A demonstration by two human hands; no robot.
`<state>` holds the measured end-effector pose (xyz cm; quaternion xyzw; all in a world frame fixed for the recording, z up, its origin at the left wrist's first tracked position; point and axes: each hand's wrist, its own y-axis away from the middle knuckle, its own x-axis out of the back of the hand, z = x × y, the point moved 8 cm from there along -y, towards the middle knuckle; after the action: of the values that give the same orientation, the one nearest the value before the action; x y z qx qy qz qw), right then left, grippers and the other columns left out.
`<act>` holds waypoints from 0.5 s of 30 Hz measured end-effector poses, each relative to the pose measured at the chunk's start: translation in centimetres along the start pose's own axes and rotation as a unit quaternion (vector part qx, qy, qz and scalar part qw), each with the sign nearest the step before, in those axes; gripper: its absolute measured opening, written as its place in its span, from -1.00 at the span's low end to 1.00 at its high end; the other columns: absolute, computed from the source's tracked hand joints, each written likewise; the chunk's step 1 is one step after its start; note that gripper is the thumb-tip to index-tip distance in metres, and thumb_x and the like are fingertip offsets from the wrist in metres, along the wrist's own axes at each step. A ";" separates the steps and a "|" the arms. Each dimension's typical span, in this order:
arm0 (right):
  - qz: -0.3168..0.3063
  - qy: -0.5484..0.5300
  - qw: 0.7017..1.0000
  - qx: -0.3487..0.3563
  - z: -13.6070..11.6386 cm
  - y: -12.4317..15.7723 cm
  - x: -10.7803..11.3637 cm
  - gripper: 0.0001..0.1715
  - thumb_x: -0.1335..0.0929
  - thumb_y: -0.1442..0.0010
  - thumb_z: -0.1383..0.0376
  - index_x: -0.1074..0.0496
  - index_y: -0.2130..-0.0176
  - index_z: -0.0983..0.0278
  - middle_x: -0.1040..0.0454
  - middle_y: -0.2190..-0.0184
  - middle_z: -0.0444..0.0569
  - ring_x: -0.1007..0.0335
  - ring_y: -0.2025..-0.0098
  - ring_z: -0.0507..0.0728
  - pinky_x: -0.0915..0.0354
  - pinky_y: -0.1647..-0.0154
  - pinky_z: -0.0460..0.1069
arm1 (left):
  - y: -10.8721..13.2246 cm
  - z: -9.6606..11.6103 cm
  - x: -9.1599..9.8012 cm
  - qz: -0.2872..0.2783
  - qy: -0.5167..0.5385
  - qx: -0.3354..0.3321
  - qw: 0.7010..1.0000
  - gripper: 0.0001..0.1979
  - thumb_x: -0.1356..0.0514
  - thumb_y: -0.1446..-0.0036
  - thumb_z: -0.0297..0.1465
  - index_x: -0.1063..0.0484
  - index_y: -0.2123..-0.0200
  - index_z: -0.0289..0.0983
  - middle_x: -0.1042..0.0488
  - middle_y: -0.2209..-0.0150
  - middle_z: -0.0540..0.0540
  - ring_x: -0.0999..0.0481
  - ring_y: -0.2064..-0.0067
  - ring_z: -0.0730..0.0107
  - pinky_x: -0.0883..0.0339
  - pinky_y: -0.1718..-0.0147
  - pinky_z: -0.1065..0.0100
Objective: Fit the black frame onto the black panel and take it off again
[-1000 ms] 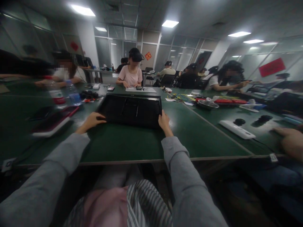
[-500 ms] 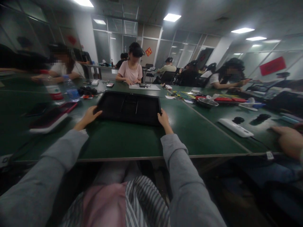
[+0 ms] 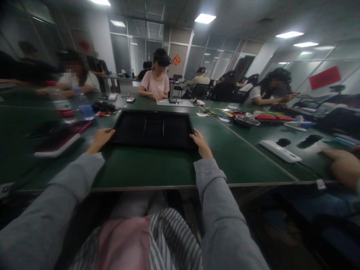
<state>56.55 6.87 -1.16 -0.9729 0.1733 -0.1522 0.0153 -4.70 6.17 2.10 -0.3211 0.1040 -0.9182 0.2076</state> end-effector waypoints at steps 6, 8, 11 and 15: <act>-0.007 0.082 0.993 0.080 -0.8 -0.3 -0.1 -0.07 -0.34 -0.03 0.36 -0.41 -0.39 0.29 -0.60 -0.21 0.15 -0.55 -0.22 0.34 -0.46 -0.34 0.33 | 0.2 0.2 0.0 -0.006 -0.048 -0.004 0.999 -0.69 -0.38 -0.19 -0.20 -0.72 0.09 -0.25 -0.72 0.03 -0.35 -0.66 -0.12 -0.19 -0.40 -0.18 0.02; -0.019 0.078 0.992 0.097 -1.1 -0.4 -0.1 -0.13 -0.33 0.01 0.38 -0.47 -0.30 0.29 -0.64 -0.13 0.12 -0.56 -0.17 0.32 -0.46 -0.33 0.33 | 0.3 0.5 0.2 -0.006 -0.060 -0.010 0.998 -0.69 -0.37 -0.20 -0.19 -0.72 0.09 -0.24 -0.73 0.06 -0.34 -0.66 -0.11 -0.18 -0.40 -0.18 0.02; -0.036 0.054 0.994 0.090 -1.0 -0.5 0.0 -0.20 -0.34 0.01 0.38 -0.51 -0.24 0.29 -0.68 0.00 0.09 -0.60 -0.03 0.30 -0.50 -0.27 0.32 | 0.6 0.9 0.3 -0.005 -0.078 -0.023 0.997 -0.74 -0.39 -0.18 -0.19 -0.72 0.15 -0.20 -0.73 0.12 -0.30 -0.65 -0.10 -0.19 -0.39 -0.18 0.01; -0.017 0.031 0.997 0.068 -0.3 -0.5 0.3 -0.24 -0.39 -0.07 0.34 -0.48 -0.27 0.29 -0.68 0.00 0.11 -0.62 0.00 0.27 -0.52 -0.24 0.31 | 0.6 1.0 0.0 -0.006 -0.088 -0.034 0.996 -0.75 -0.38 -0.21 -0.17 -0.72 0.17 -0.20 -0.73 0.10 -0.30 -0.65 -0.12 -0.21 -0.40 -0.17 0.02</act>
<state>56.91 7.24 -0.76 -0.9673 0.1464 -0.1938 0.0736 -3.88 5.52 2.71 -0.4083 0.1143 -0.8835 0.1991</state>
